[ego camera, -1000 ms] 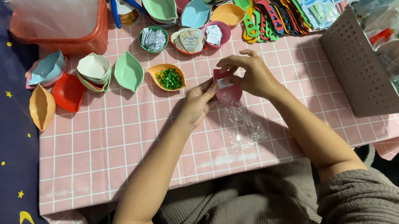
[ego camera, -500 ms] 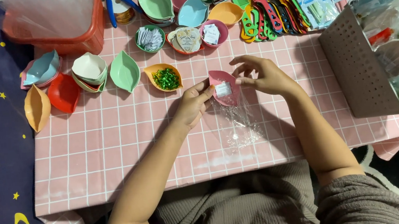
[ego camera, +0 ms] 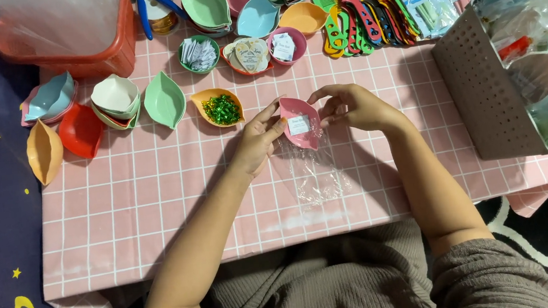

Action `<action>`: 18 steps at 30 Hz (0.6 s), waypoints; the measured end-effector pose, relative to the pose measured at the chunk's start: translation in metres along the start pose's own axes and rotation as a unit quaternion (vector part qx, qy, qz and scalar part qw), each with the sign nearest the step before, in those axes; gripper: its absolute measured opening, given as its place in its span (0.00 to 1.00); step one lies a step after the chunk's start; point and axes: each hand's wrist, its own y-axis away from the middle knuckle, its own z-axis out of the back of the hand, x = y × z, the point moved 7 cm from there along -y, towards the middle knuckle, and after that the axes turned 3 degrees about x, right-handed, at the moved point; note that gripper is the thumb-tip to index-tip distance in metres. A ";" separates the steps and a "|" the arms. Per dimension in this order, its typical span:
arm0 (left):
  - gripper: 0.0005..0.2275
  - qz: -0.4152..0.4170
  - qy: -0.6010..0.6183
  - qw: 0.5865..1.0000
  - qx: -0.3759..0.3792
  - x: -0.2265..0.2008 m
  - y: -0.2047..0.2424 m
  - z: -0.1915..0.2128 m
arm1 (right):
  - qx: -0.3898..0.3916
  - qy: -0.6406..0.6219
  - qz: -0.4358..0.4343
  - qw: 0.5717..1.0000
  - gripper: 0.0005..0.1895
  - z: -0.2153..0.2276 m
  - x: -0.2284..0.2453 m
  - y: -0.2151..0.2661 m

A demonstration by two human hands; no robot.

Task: Assembling sunflower components by placing leaf-shaped cutouts and green sequins into small plastic bags.

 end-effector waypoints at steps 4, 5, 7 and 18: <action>0.25 -0.005 0.013 1.000 -0.005 0.005 -0.003 0.004 | 0.009 -0.016 0.003 1.000 0.27 -0.006 -0.013 -0.008; 0.25 -0.002 0.017 1.000 -0.004 0.007 -0.004 0.005 | 0.011 -0.038 -0.008 0.999 0.28 -0.007 -0.017 -0.010; 0.25 0.001 0.021 1.000 -0.005 0.009 -0.007 0.008 | 0.014 -0.059 -0.019 0.998 0.28 -0.008 -0.029 -0.016; 0.26 0.028 0.019 0.999 0.010 -0.014 0.008 -0.005 | -0.012 -0.128 0.047 0.991 0.32 -0.013 -0.028 -0.020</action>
